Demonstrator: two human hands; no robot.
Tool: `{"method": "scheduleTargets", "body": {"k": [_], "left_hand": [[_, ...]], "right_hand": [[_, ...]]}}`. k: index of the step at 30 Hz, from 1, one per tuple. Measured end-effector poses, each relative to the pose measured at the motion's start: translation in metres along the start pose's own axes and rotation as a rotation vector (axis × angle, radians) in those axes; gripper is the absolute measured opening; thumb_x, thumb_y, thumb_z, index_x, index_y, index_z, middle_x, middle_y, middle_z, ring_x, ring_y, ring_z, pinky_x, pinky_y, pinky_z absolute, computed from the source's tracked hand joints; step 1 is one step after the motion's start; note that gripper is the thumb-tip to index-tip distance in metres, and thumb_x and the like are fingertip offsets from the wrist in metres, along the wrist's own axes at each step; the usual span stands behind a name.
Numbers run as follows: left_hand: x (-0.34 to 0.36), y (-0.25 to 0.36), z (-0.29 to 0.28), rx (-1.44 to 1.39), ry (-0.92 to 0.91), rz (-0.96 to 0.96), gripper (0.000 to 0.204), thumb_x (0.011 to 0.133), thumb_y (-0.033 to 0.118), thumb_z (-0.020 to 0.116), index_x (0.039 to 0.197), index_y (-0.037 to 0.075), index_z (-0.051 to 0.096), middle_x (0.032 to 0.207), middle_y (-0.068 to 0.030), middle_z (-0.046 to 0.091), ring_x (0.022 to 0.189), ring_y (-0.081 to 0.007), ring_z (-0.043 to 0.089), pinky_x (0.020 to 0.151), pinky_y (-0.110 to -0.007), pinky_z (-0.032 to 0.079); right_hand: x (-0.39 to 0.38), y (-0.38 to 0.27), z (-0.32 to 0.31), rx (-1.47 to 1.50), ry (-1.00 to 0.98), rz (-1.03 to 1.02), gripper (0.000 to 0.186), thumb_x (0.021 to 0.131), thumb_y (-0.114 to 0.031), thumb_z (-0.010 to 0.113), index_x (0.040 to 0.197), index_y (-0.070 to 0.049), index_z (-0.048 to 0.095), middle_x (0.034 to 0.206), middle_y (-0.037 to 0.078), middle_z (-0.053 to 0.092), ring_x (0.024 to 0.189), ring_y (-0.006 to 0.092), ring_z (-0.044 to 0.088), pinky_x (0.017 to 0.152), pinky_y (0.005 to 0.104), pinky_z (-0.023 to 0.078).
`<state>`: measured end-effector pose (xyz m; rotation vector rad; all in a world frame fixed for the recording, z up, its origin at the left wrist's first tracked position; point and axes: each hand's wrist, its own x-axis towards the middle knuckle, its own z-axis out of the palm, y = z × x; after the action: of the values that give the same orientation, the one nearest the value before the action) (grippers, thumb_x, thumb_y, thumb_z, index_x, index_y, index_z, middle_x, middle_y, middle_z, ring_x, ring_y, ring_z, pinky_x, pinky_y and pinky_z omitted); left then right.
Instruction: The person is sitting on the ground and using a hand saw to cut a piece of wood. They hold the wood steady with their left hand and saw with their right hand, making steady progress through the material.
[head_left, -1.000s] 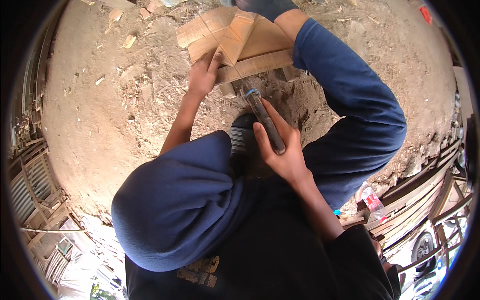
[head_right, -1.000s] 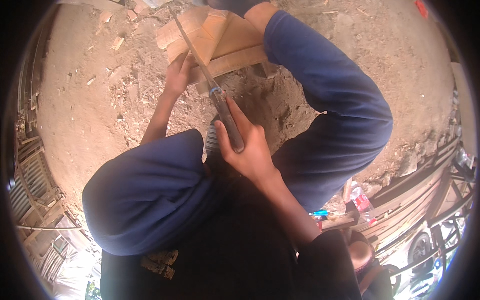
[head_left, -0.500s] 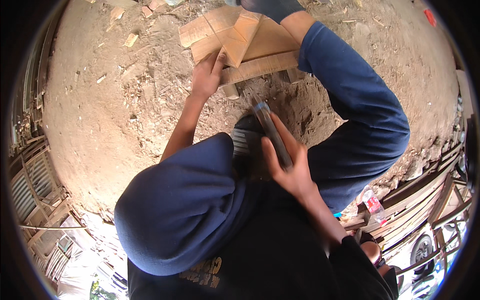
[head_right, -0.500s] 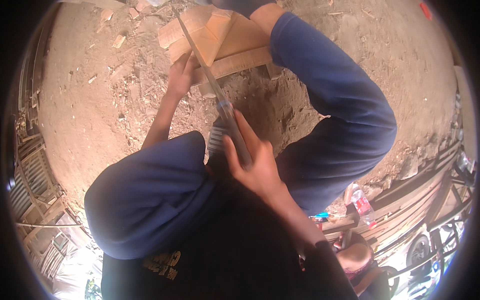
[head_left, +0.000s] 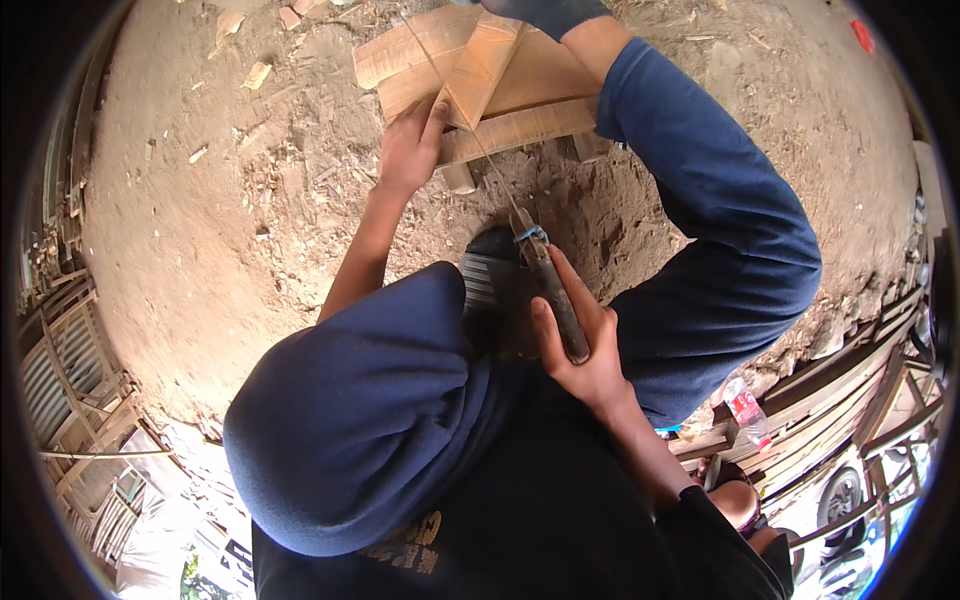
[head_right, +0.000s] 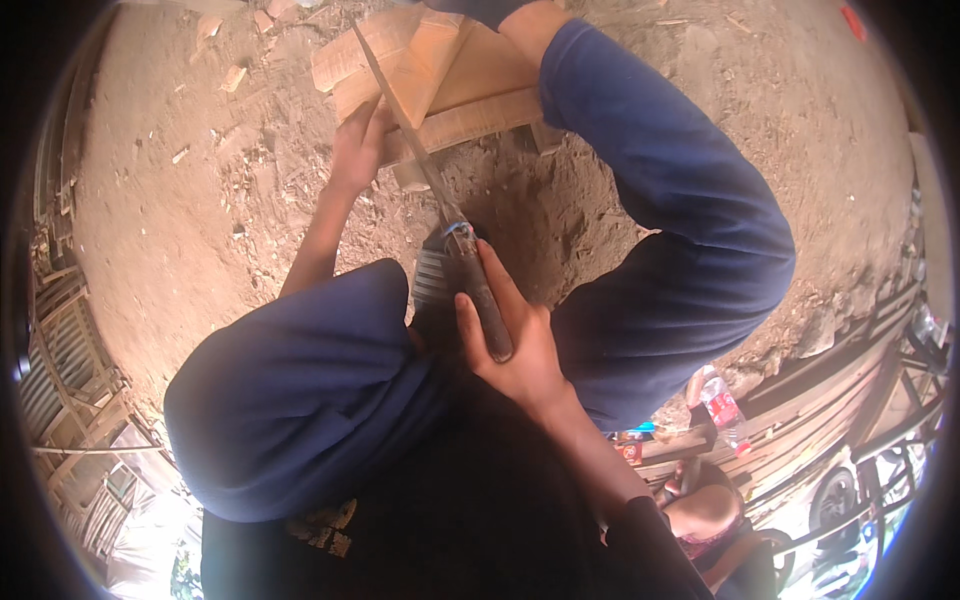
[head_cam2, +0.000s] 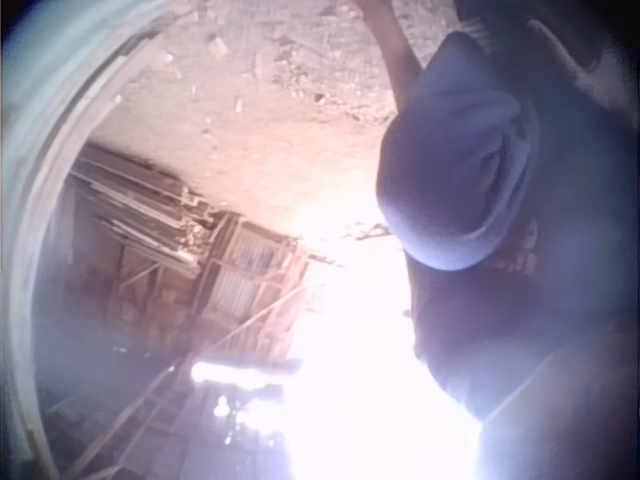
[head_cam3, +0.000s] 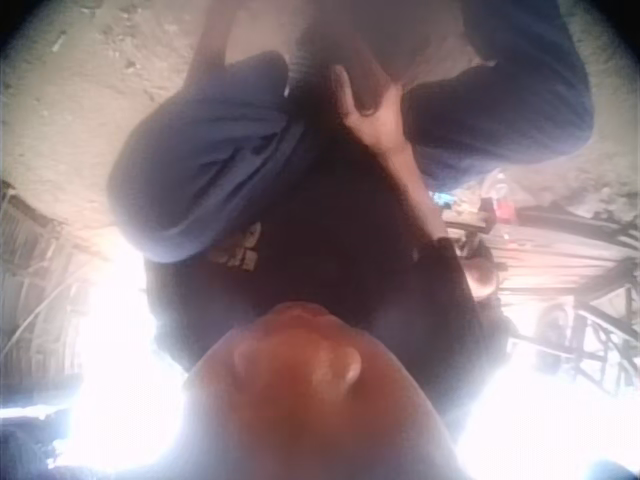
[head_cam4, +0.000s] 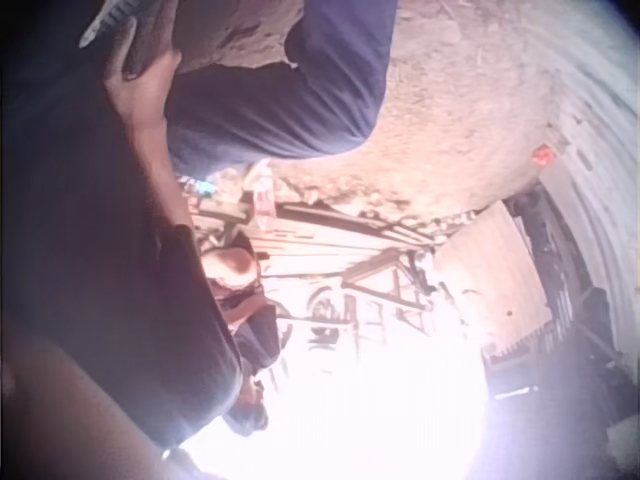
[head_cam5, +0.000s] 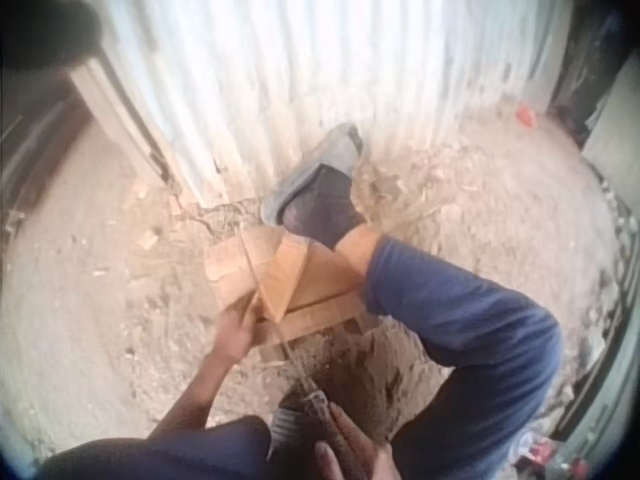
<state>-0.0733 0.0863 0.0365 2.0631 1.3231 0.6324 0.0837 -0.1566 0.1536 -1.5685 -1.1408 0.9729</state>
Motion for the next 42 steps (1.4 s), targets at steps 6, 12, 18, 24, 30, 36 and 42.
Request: {"method": "scheduleTargets", "body": {"k": [6, 12, 18, 24, 30, 36, 42], "left_hand": [[0.0, -0.003, -0.002, -0.02, -0.027, -0.082, 0.05, 0.104, 0.041, 0.037, 0.125, 0.003, 0.061, 0.117, -0.0239, 0.065, 0.109, -0.0426, 0.06, 0.094, -0.048, 0.046], [-0.002, 0.003, 0.0, 0.052, -0.022, -0.05, 0.053, 0.103, 0.043, 0.035, 0.126, 0.003, 0.06, 0.118, -0.0249, 0.064, 0.11, -0.0429, 0.06, 0.095, -0.048, 0.046], [0.001, -0.001, -0.001, 0.066, 0.001, -0.079, 0.053, 0.104, 0.042, 0.035, 0.121, 0.001, 0.063, 0.117, -0.0254, 0.064, 0.108, -0.0435, 0.06, 0.095, -0.049, 0.046], [-0.002, 0.003, 0.006, 0.114, 0.063, -0.084, 0.055, 0.103, 0.043, 0.031, 0.118, 0.001, 0.064, 0.111, -0.0266, 0.066, 0.102, -0.0444, 0.062, 0.092, -0.049, 0.047], [0.017, -0.004, 0.005, 0.195, 0.097, -0.34, 0.068, 0.104, 0.048, 0.023, 0.094, 0.0, 0.069, 0.092, -0.0293, 0.068, 0.091, -0.0479, 0.064, 0.087, -0.053, 0.048], [0.011, 0.007, 0.002, 0.242, 0.068, -0.333, 0.065, 0.105, 0.045, 0.025, 0.09, 0.001, 0.07, 0.09, -0.0282, 0.069, 0.087, -0.0471, 0.065, 0.084, -0.052, 0.051], [0.01, 0.003, 0.008, 0.218, 0.097, -0.252, 0.061, 0.105, 0.043, 0.027, 0.09, 0.004, 0.07, 0.087, -0.0261, 0.069, 0.085, -0.0457, 0.066, 0.082, -0.052, 0.052]], "right_hand": [[0.064, -0.012, 0.009, 0.088, -0.053, 0.123, 0.048, 0.094, -0.012, 0.062, 0.134, 0.012, 0.05, 0.09, 0.027, 0.07, 0.09, 0.0251, 0.073, 0.077, 0.0341, 0.054], [0.021, -0.014, -0.009, 0.01, -0.045, 0.079, 0.048, 0.094, -0.013, 0.063, 0.134, 0.012, 0.051, 0.093, 0.023, 0.071, 0.086, 0.0226, 0.073, 0.075, 0.0326, 0.054], [0.069, -0.013, 0.009, 0.101, -0.076, 0.204, 0.045, 0.095, -0.013, 0.062, 0.13, 0.013, 0.053, 0.094, 0.024, 0.071, 0.088, 0.0192, 0.072, 0.074, 0.0319, 0.054], [0.017, -0.005, -0.001, 0.016, -0.025, 0.064, 0.05, 0.095, -0.013, 0.062, 0.136, 0.011, 0.049, 0.094, 0.023, 0.071, 0.085, 0.0197, 0.071, 0.076, 0.0304, 0.054], [0.028, -0.017, 0.011, 0.059, -0.056, 0.071, 0.05, 0.094, -0.012, 0.063, 0.136, 0.011, 0.049, 0.096, 0.026, 0.071, 0.094, 0.0212, 0.07, 0.084, 0.0315, 0.052], [0.008, -0.019, 0.01, -0.078, -0.085, 0.092, 0.055, 0.094, -0.01, 0.062, 0.141, 0.012, 0.043, 0.094, 0.023, 0.072, 0.083, 0.0205, 0.072, 0.074, 0.0306, 0.055], [0.008, -0.013, 0.001, -0.06, -0.069, 0.101, 0.053, 0.094, -0.01, 0.063, 0.139, 0.011, 0.046, 0.094, 0.021, 0.073, 0.08, 0.0173, 0.071, 0.073, 0.0295, 0.055]]}}
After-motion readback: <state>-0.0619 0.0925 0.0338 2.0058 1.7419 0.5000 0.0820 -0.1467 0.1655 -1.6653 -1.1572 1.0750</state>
